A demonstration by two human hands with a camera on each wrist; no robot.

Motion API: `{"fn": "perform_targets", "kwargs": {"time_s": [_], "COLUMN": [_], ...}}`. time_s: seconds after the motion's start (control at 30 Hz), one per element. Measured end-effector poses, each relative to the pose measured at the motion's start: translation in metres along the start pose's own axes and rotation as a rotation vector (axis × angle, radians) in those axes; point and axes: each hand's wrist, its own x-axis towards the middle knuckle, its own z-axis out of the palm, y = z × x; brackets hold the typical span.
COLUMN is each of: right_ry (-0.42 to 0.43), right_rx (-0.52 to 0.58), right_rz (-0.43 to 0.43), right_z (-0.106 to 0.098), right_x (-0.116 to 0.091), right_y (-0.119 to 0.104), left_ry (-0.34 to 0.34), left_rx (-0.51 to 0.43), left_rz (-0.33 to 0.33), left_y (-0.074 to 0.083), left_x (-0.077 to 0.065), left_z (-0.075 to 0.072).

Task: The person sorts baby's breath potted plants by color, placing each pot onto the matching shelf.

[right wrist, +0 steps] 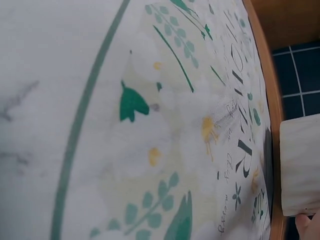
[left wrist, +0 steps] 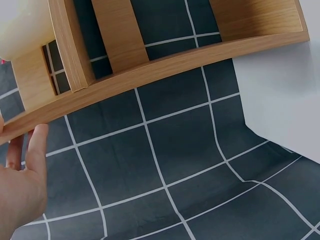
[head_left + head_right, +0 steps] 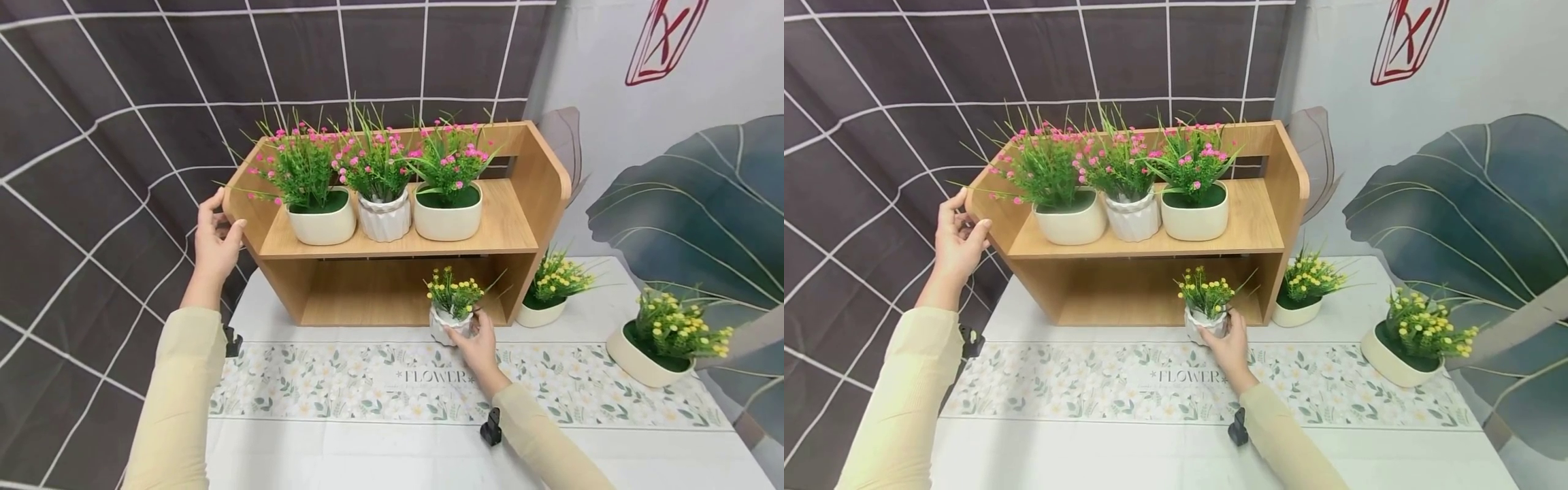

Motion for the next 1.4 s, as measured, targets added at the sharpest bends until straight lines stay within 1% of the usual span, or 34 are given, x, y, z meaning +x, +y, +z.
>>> {"fn": "perform_targets", "kwargs": {"time_s": [0.1,0.2,0.33,0.47,0.7,0.87,0.97,1.1,1.2,1.4], "right_ry": [-0.010,0.008,0.023,0.002,-0.057,-0.065,-0.058,-0.060,-0.081,-0.128], "right_rx": [-0.066,-0.126,-0.119,-0.130,-0.220,-0.254,-0.235,-0.167,-0.118,-0.061], "right_rz": [0.001,0.005,0.030,0.056,0.069,0.096,0.102,0.094,0.079,0.074], "right_z": [0.000,0.002,0.006,0.009,0.011,0.016,0.017,0.019,0.022,0.031], "right_x": [-0.002,-0.005,-0.008,-0.007,-0.004,-0.003,-0.003,-0.002,0.000,-0.001], "right_y": [0.000,-0.001,-0.003,-0.006,-0.016,-0.020,-0.021,-0.020,-0.020,-0.020], "left_ry": [0.001,-0.003,-0.006,-0.005,0.005,0.008,0.006,0.011,0.013,0.007], "left_rx": [0.002,0.002,0.002,-0.006,-0.008,-0.011,-0.011,-0.003,0.001,0.000], "left_rz": [0.000,0.014,0.028,0.017,-0.005,-0.015,-0.019,-0.029,-0.031,-0.021], "left_y": [0.000,-0.001,-0.001,-0.001,-0.002,-0.003,-0.003,-0.001,-0.001,-0.002], "left_x": [0.000,0.001,0.002,0.001,-0.002,0.000,0.001,0.001,0.000,0.001], "left_z": [0.001,0.002,0.004,0.004,0.002,0.001,0.000,0.000,0.000,0.001]}}
